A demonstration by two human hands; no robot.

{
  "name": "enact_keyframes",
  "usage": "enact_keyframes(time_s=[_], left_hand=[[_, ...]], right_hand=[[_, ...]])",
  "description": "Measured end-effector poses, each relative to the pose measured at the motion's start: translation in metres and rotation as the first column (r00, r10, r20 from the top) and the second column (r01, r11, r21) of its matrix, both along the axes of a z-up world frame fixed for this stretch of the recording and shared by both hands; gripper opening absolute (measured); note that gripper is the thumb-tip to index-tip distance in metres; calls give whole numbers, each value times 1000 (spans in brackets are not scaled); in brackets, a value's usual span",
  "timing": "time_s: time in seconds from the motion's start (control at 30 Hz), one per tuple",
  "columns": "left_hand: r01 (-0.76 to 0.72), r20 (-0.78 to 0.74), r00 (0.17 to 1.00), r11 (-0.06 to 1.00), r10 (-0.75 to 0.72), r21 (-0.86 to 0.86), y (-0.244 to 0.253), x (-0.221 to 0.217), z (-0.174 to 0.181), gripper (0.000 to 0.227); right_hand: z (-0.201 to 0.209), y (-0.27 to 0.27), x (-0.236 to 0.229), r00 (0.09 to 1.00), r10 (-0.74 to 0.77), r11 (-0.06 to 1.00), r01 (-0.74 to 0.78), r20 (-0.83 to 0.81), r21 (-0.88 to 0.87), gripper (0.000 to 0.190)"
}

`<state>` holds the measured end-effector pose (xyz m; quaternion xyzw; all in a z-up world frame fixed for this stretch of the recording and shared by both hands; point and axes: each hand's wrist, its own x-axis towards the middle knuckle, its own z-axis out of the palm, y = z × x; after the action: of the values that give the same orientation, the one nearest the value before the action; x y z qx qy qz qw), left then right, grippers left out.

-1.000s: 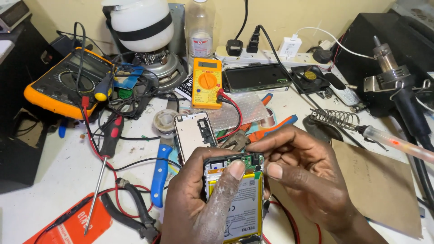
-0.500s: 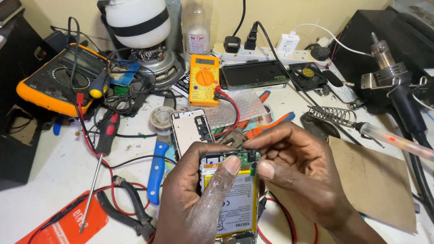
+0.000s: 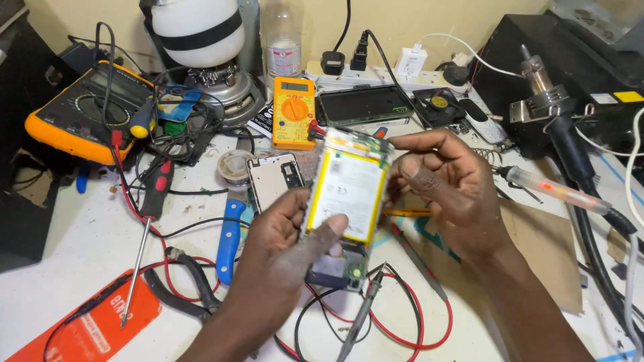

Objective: The person uses a soldering iron on a small green circuit board, then applies liquid from a bottle to the board using a yellow tool. They subsequently handle a disassembled smartphone, connecting a ribbon cable to the motherboard and reattaching the back cover.

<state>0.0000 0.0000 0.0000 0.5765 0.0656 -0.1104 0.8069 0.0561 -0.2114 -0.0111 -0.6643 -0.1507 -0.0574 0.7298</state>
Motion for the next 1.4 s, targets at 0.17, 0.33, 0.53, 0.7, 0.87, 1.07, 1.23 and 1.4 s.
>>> enact_keyframes(time_s=[0.17, 0.33, 0.53, 0.7, 0.87, 1.07, 1.23, 1.4], left_hand=[[-193, 69, 979, 981, 191, 19, 17, 6, 24, 36], [-288, 11, 957, 950, 291, -120, 23, 10, 19, 30], [-239, -57, 971, 967, 234, -87, 15, 8, 26, 37], [-201, -5, 980, 979, 201, -5, 16, 6, 22, 38], [-198, 3, 980, 979, 198, -50, 14, 6, 22, 41], [-192, -11, 981, 979, 192, -69, 13, 5, 25, 40], [-215, -1, 976, 968, 216, -126, 17, 10, 18, 32], [-167, 75, 984, 985, 163, 44, 18, 14, 5, 35]], right_hand=[[-3, -11, -11, 984, -152, 726, 178, 98, -664, 17], [-26, -2, -21, 990, -101, 461, 135, 99, -877, 22], [-18, 12, -25, 941, 268, 622, -5, 207, -783, 25], [-32, -17, -9, 948, 66, 504, 238, 312, -830, 22], [-25, -2, -6, 962, 96, 489, 179, 256, -854, 35], [-37, 4, -13, 933, 181, 476, 193, 310, -858, 43], [-46, 16, -59, 898, 272, 471, 189, 346, -862, 53], [-29, 10, -69, 893, 330, 620, 39, 306, -783, 32]])
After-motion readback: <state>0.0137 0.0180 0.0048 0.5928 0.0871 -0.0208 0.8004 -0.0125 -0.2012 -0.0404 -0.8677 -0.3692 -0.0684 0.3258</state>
